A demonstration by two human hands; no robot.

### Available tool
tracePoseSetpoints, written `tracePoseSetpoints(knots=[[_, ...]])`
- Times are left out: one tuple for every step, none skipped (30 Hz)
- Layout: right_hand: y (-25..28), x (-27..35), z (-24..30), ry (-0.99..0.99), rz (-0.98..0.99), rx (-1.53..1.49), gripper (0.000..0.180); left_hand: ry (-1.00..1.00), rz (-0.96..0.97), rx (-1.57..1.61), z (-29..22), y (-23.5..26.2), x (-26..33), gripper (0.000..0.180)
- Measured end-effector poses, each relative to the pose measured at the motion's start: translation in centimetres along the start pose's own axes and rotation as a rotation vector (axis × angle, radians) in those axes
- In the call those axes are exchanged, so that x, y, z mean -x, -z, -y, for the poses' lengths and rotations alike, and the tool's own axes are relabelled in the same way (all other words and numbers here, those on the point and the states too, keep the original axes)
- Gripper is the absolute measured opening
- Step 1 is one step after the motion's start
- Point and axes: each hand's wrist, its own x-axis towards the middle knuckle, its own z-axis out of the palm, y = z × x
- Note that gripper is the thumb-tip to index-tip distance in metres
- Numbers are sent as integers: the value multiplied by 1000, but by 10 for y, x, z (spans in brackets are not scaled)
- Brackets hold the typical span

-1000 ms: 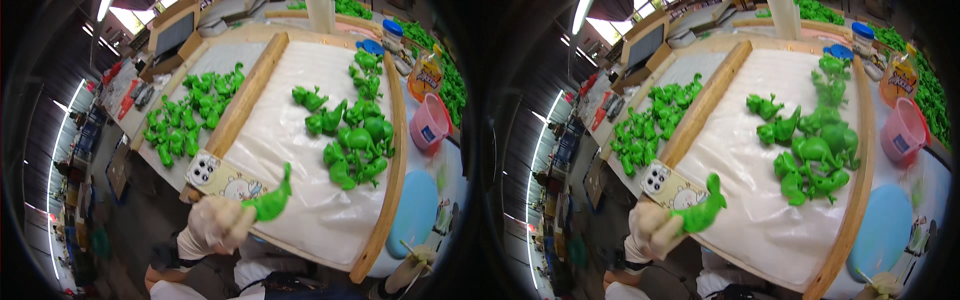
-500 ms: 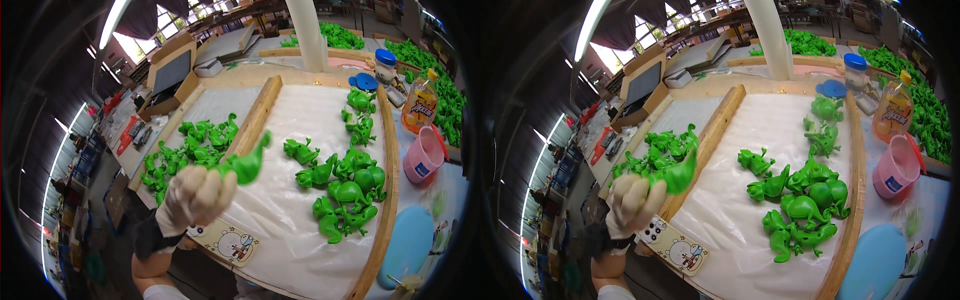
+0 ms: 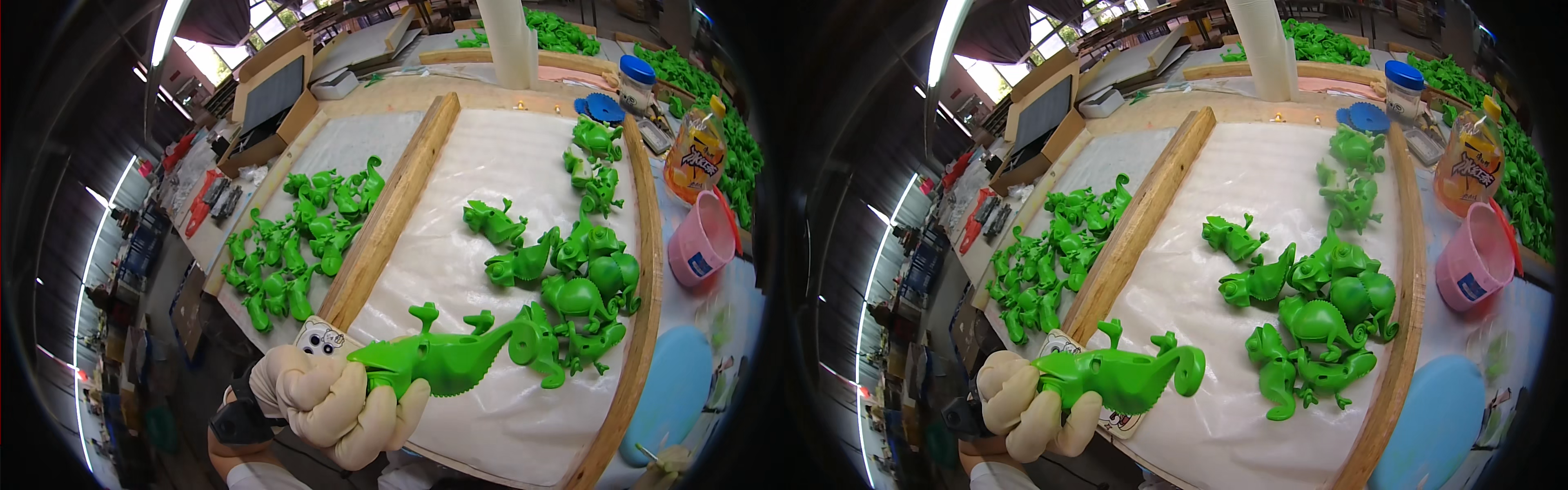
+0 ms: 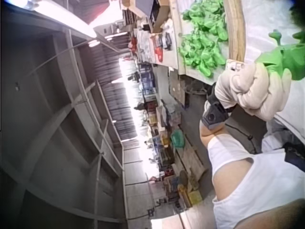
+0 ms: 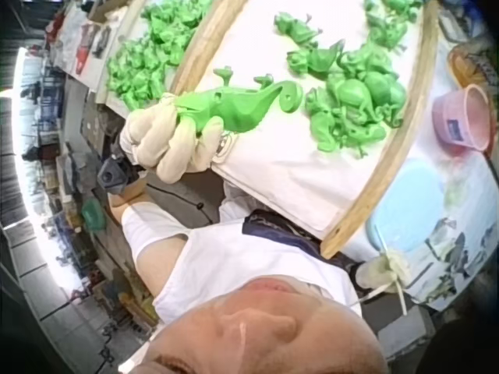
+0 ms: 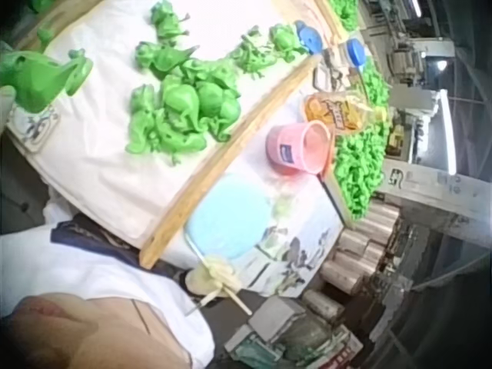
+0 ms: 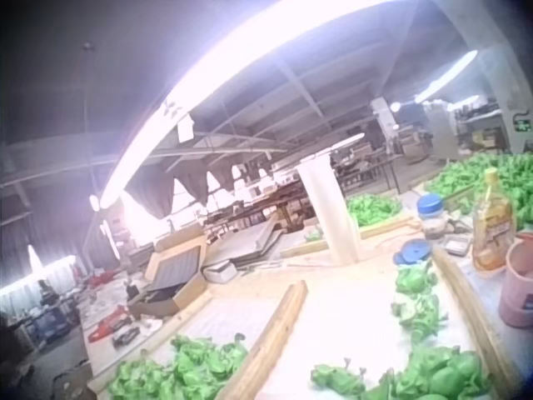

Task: Finishing and detailing green plastic chameleon figurines using scrapers and paintbrushes.

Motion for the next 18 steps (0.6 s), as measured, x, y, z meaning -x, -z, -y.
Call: tracePoseSetpoints(knots=[[0,0,0,4,0,9,28,6,2,10,0,1,0,25],[0,0,0,3,2,6,28,9,9,16,-1,4,-1,26],[1,0,1,3,4,1,28,6,10,13,-1,6,-2,26],[2,0,2,5,5,-5,28,8,22,20,-1,9,-3,27],[2,1,2,7,3,-5,28,12,30,30,-1,9,-2,27],[2,1,3,9,3,-4,28,10,26,28,-1,9,-2,27],[3,1,4,10,4,-4,28,15,22,35,-1,8,-2,27],[3,2,5,11,7,-6,28,17,19,41,-2,9,-3,27],[4,2,5,13,7,-7,28,15,16,37,-1,10,-4,27],[4,2,5,16,9,-11,28,11,32,44,0,12,-5,28],[5,2,5,16,9,-11,28,9,48,54,0,13,-5,28],[5,2,5,18,9,-12,28,9,45,52,0,12,-4,28],[5,2,5,19,8,-11,28,7,34,51,-1,11,-4,28],[6,2,6,19,10,-12,28,4,25,48,0,12,-3,27],[6,2,6,21,10,-13,28,3,26,45,1,13,-4,27],[6,2,6,20,11,-16,28,-25,36,52,3,14,-4,28],[6,1,5,21,14,-17,28,-53,45,60,4,15,-4,28],[6,2,6,20,13,-18,28,-53,45,59,3,15,-4,28]])
